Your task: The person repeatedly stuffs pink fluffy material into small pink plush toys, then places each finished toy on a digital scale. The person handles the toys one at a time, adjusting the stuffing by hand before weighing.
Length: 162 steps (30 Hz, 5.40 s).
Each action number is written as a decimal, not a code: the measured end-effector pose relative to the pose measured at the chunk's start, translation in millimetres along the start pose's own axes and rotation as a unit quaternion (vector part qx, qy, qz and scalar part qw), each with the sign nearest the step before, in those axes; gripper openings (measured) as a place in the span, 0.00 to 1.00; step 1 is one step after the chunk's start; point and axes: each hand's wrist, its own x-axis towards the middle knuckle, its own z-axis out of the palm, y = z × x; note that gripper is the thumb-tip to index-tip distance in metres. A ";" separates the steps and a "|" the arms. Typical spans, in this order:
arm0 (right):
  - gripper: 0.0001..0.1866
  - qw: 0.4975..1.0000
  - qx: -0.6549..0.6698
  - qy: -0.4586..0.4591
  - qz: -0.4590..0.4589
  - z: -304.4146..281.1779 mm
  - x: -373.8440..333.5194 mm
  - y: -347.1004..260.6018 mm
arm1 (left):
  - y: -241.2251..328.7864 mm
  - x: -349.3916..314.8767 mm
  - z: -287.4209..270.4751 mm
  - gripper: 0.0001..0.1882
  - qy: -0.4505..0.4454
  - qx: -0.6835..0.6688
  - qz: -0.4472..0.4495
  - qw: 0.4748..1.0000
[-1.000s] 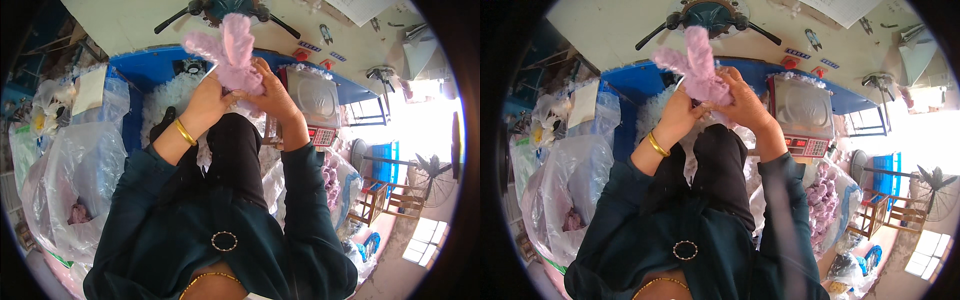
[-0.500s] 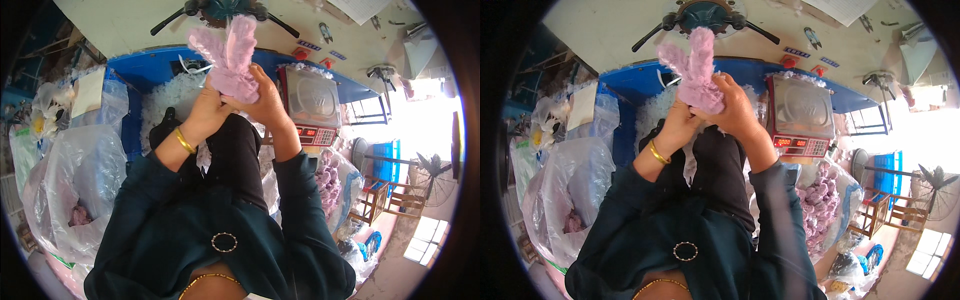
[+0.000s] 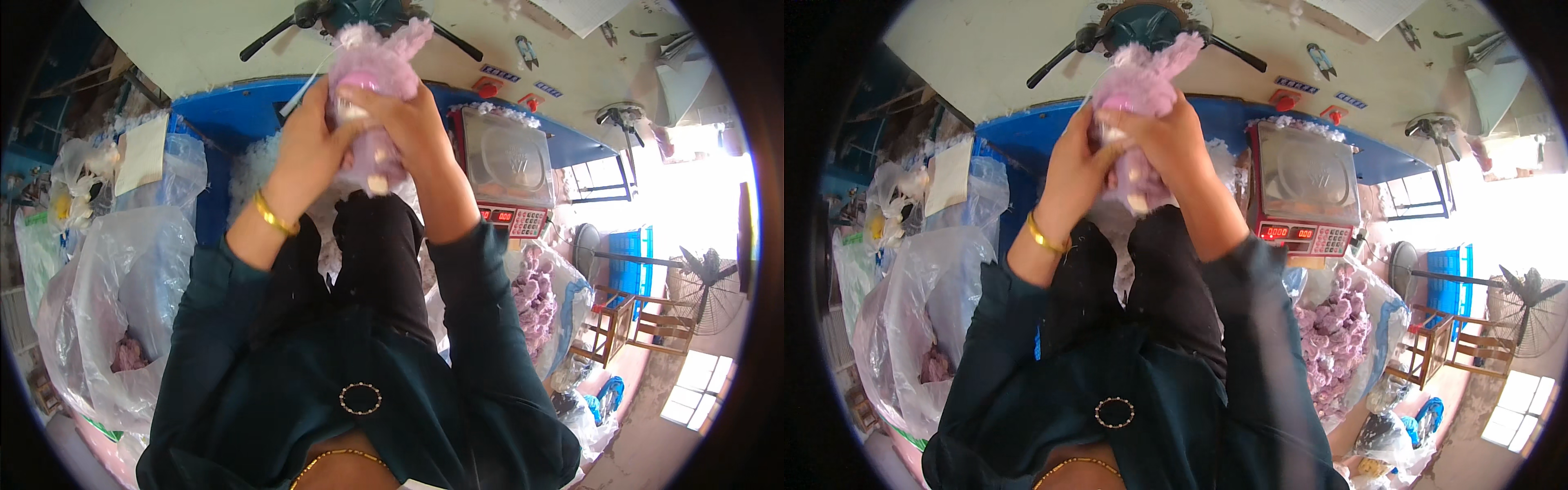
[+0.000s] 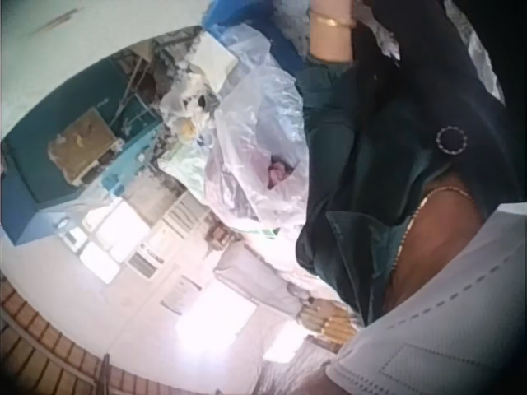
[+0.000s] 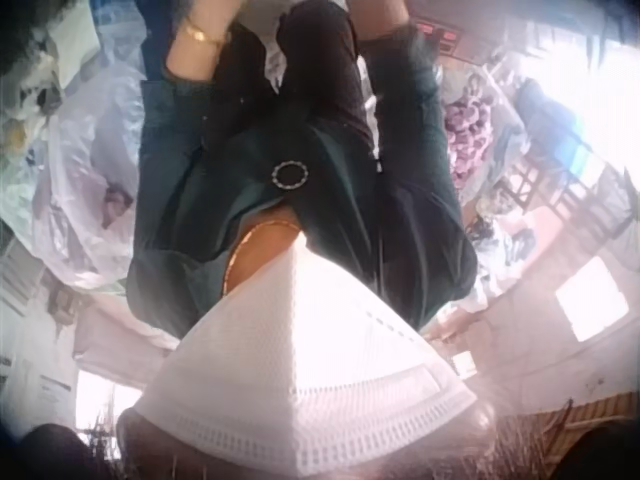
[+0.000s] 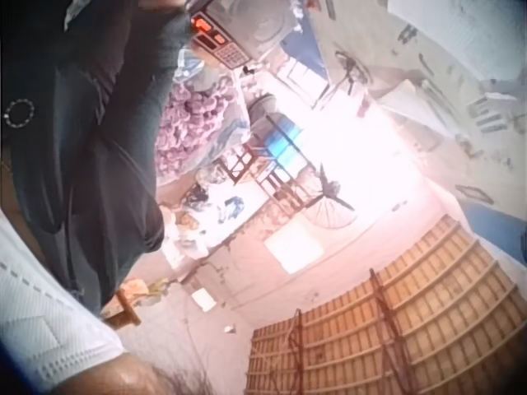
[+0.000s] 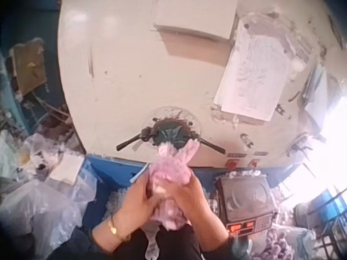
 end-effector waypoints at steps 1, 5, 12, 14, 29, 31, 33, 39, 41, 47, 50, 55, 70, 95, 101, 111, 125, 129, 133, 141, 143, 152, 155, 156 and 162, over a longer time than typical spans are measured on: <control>0.29 1.000 -0.013 0.007 -0.021 -0.6 7.5 4.6 | -4.5 5.7 -0.7 0.24 -0.015 -0.002 -0.006 1.000; 0.32 0.989 -0.096 0.063 -0.089 -2.1 7.9 23.9 | -3.8 1.8 -6.5 0.28 -0.052 -0.005 -0.011 0.999; 0.43 0.976 -0.177 0.082 -0.091 11.7 -48.9 40.0 | -51.9 -51.0 3.2 0.31 0.025 -0.039 0.045 0.998; 0.48 0.975 -0.197 0.053 -0.088 3.4 -56.7 46.7 | -45.7 -62.0 6.0 0.32 -0.002 -0.063 0.048 0.997; 0.37 0.849 -0.332 0.369 0.181 -334.7 -44.7 60.4 | -82.9 -122.6 -70.4 0.13 -0.058 -0.086 -0.201 0.974; 0.47 0.874 -0.323 0.299 0.208 -374.0 -51.3 63.6 | -92.1 -135.6 -90.7 0.13 -0.008 -0.030 -0.194 0.980; 0.48 0.862 -0.336 0.336 0.179 -411.2 -73.3 72.5 | -106.8 -152.9 -122.6 0.13 0.059 0.045 -0.210 0.975; 0.25 0.783 -0.169 0.554 0.227 -418.3 -134.0 63.5 | -194.8 -288.9 -345.3 0.17 0.320 0.416 -0.280 0.804; 0.50 0.829 -0.164 0.488 0.218 -419.1 -132.6 52.4 | -205.9 -336.3 -403.9 0.18 0.332 0.523 -0.320 0.717; 0.38 0.830 -0.281 0.406 0.258 -362.6 -41.6 47.2 | -217.0 -323.5 -479.9 0.23 0.227 0.612 -0.357 0.669; 0.22 0.946 -0.286 0.136 0.069 -340.8 -16.4 87.0 | -256.7 -262.7 -477.5 0.25 0.115 0.591 -0.360 0.712; 0.34 0.916 -0.399 -0.030 0.006 -181.9 -37.6 91.7 | -273.5 -325.5 -556.6 0.27 0.091 0.738 -0.419 0.521; 0.32 0.751 -0.608 0.132 0.219 -366.6 -247.4 103.8 | -148.2 -257.3 -369.7 0.22 0.117 0.651 -0.420 0.621; 0.18 0.696 -0.557 -0.278 -0.357 60.5 -80.9 73.8 | -44.1 -122.3 -125.0 0.15 0.036 -0.477 -0.220 0.850; 0.11 0.643 -0.611 -0.308 -0.343 28.1 -81.9 59.4 | -67.2 -93.0 -111.9 0.16 -0.017 -0.423 -0.389 0.818; 0.15 0.904 -0.219 -0.358 0.082 -20.0 -77.1 65.5 | -74.3 -72.4 -79.5 0.16 -0.187 -0.287 -0.110 0.933; 0.23 0.895 0.203 -0.296 0.267 -37.4 -99.4 61.5 | -56.8 -96.2 -41.8 0.13 -0.188 -0.328 -0.120 0.918; 0.25 0.956 0.101 -0.174 0.213 -20.3 -100.1 57.2 | -59.6 -93.6 -40.9 0.19 -0.213 -0.321 -0.199 0.901; 0.24 0.969 0.116 -0.151 0.157 -19.0 -100.5 64.1 | -58.8 -90.4 -41.1 0.22 -0.234 -0.404 -0.248 0.849; 0.32 0.965 -0.049 -0.239 0.092 -45.1 -98.3 43.2 | -68.6 -83.1 -19.1 0.12 -0.124 -0.297 -0.083 0.943; 0.26 0.983 -0.097 -0.142 -0.064 -42.3 -86.7 36.9 | -76.0 -53.0 -12.9 0.12 -0.124 -0.214 -0.002 0.969; 0.16 0.968 -0.229 -0.031 -0.097 -28.4 -27.4 25.6 | -82.0 20.9 5.6 0.06 -0.005 -0.297 0.059 0.953; 0.24 0.879 -0.409 0.077 -0.233 -14.0 -9.8 24.1 | -75.4 32.0 2.5 0.08 -0.032 -0.317 -0.005 0.948; 0.32 0.833 -0.476 0.073 -0.272 -10.8 -1.9 26.0 | -73.8 37.0 -0.1 0.09 -0.040 -0.322 -0.026 0.945; 0.17 0.680 -0.614 0.216 -0.337 -9.7 71.2 18.9 | -75.1 49.9 -4.5 0.35 -0.131 -0.338 -0.208 0.908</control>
